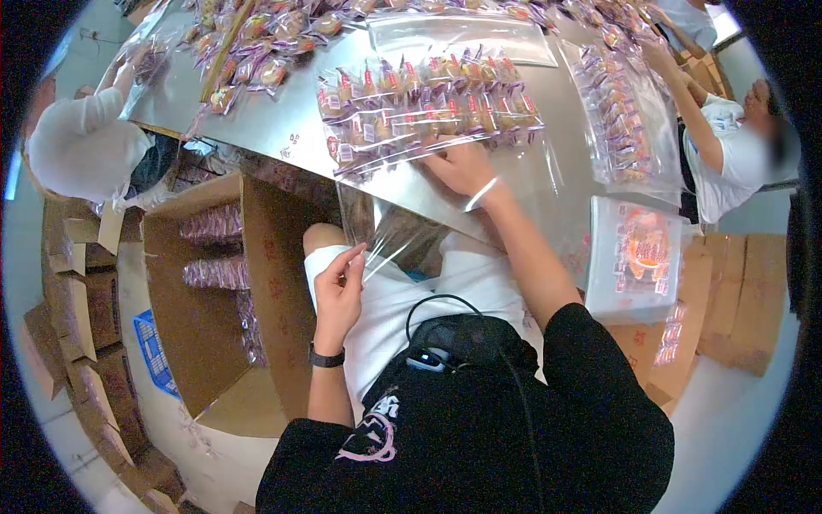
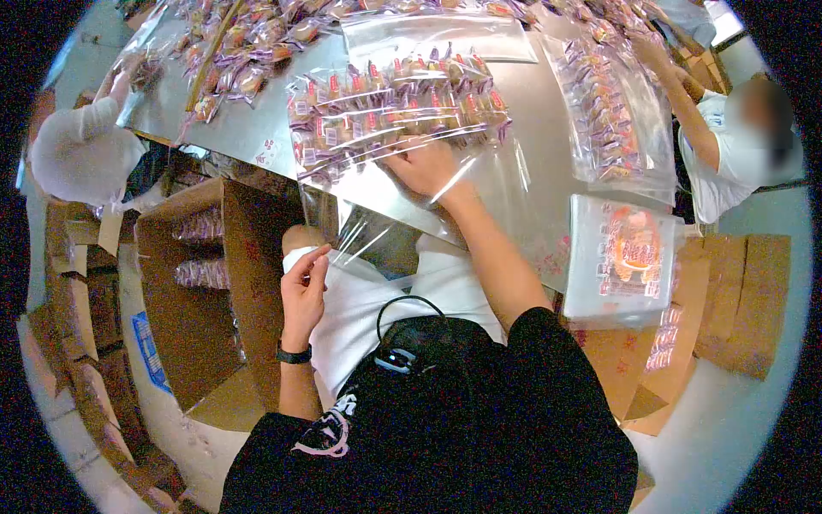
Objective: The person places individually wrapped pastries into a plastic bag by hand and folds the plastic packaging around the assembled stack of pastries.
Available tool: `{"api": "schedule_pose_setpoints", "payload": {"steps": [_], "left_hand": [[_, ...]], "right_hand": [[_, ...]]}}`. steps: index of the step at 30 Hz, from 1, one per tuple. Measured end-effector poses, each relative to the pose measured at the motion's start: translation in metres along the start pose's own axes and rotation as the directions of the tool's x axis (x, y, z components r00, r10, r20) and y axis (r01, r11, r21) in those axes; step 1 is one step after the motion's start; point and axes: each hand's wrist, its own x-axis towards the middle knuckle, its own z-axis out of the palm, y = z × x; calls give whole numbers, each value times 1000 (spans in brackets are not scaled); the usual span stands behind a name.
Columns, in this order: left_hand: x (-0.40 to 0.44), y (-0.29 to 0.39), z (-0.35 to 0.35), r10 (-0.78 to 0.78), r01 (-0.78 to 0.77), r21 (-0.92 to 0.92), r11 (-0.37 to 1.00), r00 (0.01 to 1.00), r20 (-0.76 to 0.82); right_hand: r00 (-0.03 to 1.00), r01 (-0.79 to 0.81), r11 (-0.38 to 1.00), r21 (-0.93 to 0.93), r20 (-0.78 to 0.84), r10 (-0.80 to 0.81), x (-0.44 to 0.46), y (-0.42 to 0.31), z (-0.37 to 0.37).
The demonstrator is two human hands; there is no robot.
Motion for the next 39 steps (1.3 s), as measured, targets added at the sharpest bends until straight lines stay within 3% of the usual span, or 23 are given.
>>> {"api": "schedule_pose_setpoints", "payload": {"steps": [3, 7, 9, 11, 12, 13, 14, 16, 17, 18, 19, 20, 21, 23, 24, 26, 28, 29, 33, 36, 39], "left_hand": [[0, 1, -4, -29, 29, 16, 999, 999, 20], [2, -1, -9, -57, 59, -42, 997, 997, 49], [4, -1, -20, -128, 142, -140, 980, 987, 99], [7, -14, -24, -124, 119, -118, 986, 992, -30], [11, -27, -25, -120, 109, -109, 988, 988, -97], [16, -48, -30, -86, 99, 71, 993, 983, -163], [20, -54, -27, 61, 15, 329, 944, 974, -219], [30, -60, -17, 357, -80, 769, 634, 912, -200], [34, -63, -11, 134, 63, 732, 678, 969, -208], [36, -61, -2, 94, 105, 782, 614, 974, -205], [43, -58, 8, 62, 138, 826, 547, 977, -204], [49, -55, 16, 30, 169, 864, 474, 978, -207], [56, -58, 16, -21, 179, 847, 501, 981, -195], [71, -58, 14, -105, 234, 817, 528, 972, -210], [78, -60, 10, -148, 264, 800, 539, 965, -218], [88, -75, 1, -127, 253, 763, 595, 967, -222], [99, -72, -2, -177, 292, 715, 635, 956, -234], [100, -79, -1, -90, 258, 742, 619, 962, -259], [107, -68, 1, -77, 282, 735, 617, 951, -300], [113, -71, -1, -66, 253, 760, 598, 961, -268], [123, -65, -3, -86, 253, 795, 551, 965, -248]], "right_hand": [[990, 99, 993, 71, -103, -92, 1, 5, 3], [998, 47, 999, 14, 39, -47, -7, -8, -8], [973, 231, 970, -71, 47, -228, -33, -12, -12], [961, 230, 967, -109, 180, -209, -72, -31, -31], [933, 315, 949, -20, 190, -305, -89, -35, -40], [897, 391, 917, 71, 194, -398, -100, -37, -52], [887, 356, 911, 209, 231, -400, -101, -41, -71], [862, 240, 853, 463, 302, -407, -97, -53, -113], [929, 266, 878, 398, 138, -343, -84, -51, -128], [958, 281, 903, 324, -41, -284, -58, -44, -140], [980, 167, 950, 263, -152, -130, -24, -37, -146], [967, 158, 956, 248, -234, -100, 16, -20, -151], [976, 21, 986, 166, -218, 16, 55, 1, -159], [934, 122, 991, -46, -332, -131, 139, 68, -155], [942, 77, 976, -206, -305, -139, 173, 86, -159], [948, 11, 956, -292, -302, -103, 227, 95, -153], [950, -30, 955, -297, -306, -65, 281, 117, -135], [950, -52, 953, -299, -309, -45, 300, 122, -127], [964, -144, 975, -168, -245, 101, 365, 134, -95], [948, -310, 890, -335, -178, 263, 396, 139, -59], [947, -319, 847, -424, -125, 295, 436, 160, -50]]}}
